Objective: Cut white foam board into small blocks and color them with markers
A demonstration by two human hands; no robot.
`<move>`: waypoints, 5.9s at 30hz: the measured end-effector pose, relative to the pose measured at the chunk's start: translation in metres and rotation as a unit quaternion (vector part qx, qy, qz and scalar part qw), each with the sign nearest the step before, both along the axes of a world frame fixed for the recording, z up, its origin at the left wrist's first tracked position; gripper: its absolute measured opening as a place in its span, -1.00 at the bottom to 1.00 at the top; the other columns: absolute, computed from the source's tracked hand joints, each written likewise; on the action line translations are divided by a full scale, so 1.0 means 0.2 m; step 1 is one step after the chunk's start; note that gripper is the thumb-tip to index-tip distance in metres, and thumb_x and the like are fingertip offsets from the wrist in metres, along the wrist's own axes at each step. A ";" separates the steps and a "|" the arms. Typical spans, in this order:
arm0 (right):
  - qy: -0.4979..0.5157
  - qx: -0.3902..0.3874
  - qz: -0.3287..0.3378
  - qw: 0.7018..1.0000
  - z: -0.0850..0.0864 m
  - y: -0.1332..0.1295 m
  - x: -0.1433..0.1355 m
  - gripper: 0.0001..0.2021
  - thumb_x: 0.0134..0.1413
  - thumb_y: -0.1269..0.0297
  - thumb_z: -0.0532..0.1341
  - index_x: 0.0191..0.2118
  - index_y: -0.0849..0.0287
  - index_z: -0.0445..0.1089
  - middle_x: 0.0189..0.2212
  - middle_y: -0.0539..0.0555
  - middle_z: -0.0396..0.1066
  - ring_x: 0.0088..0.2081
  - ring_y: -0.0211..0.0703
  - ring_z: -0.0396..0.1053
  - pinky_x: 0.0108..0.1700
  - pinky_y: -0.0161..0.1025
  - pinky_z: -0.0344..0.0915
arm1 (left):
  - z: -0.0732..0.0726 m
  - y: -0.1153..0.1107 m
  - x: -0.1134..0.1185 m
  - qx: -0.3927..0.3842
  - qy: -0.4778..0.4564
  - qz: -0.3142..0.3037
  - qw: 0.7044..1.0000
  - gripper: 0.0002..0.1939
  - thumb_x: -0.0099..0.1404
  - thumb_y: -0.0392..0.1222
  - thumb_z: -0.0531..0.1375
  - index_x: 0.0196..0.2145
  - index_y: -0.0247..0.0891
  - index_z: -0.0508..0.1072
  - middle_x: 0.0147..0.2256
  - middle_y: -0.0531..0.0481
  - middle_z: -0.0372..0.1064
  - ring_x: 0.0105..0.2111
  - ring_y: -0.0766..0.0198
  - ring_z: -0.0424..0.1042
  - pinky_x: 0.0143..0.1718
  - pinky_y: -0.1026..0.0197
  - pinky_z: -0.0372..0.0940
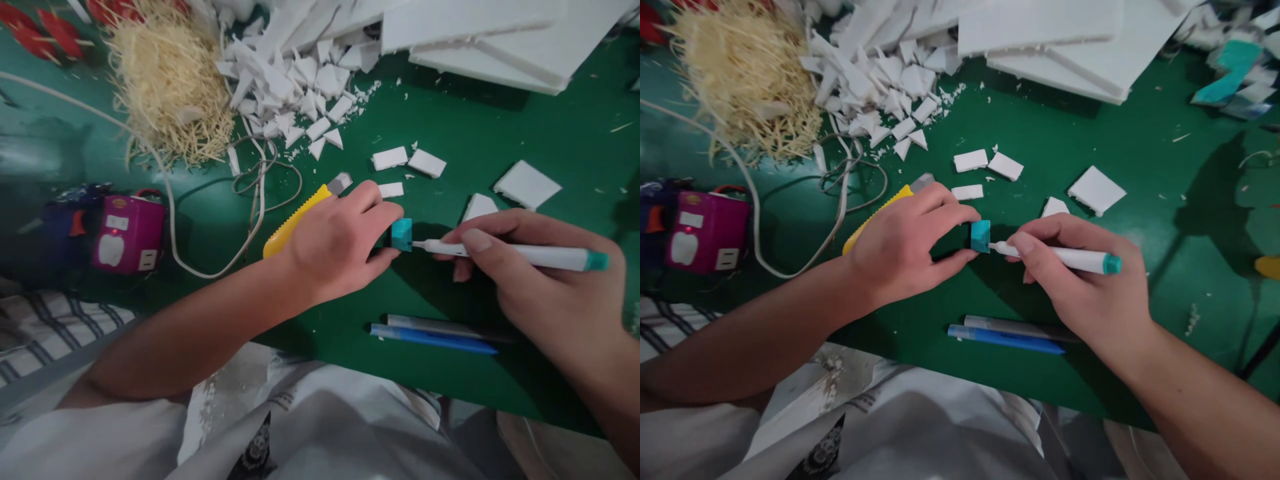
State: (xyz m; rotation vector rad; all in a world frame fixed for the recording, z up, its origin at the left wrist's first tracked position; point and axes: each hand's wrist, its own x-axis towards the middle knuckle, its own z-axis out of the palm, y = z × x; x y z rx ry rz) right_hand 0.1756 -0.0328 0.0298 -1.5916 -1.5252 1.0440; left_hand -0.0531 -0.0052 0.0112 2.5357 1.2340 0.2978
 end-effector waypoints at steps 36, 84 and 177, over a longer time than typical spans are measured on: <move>0.008 0.000 -0.011 1.000 -0.01 0.00 0.00 -0.91 0.21 0.15 0.43 -0.34 -0.07 0.66 -0.57 -0.06 0.49 -0.55 -0.17 0.43 -0.50 -0.21 0.38 | 0.00 0.00 0.01 -0.001 0.001 0.001 1.000 -0.74 0.48 -0.13 0.21 0.04 -0.27 0.53 -0.11 -0.13 0.43 -0.13 0.06 0.50 -0.16 0.10 0.42; 0.011 -0.005 0.015 1.000 -0.01 0.02 0.00 -0.89 0.22 0.20 0.41 -0.36 -0.04 0.63 -0.61 -0.06 0.45 -0.58 -0.23 0.37 -0.53 -0.23 0.28 | 0.01 0.00 -0.01 0.000 0.002 0.003 1.000 -0.77 0.46 -0.11 0.26 -0.02 -0.28 0.51 -0.11 -0.13 0.46 -0.11 0.01 0.51 -0.13 0.05 0.42; 0.015 0.048 0.056 0.997 -0.07 0.03 0.01 -0.85 0.19 0.09 0.47 -0.32 0.01 0.71 -0.64 -0.05 0.42 -0.57 -0.26 0.36 -0.41 -0.26 0.45 | 0.01 0.00 0.00 0.010 0.025 0.008 1.000 -0.77 0.46 -0.10 0.25 -0.03 -0.28 0.53 -0.11 -0.11 0.48 -0.17 0.03 0.53 -0.19 0.09 0.37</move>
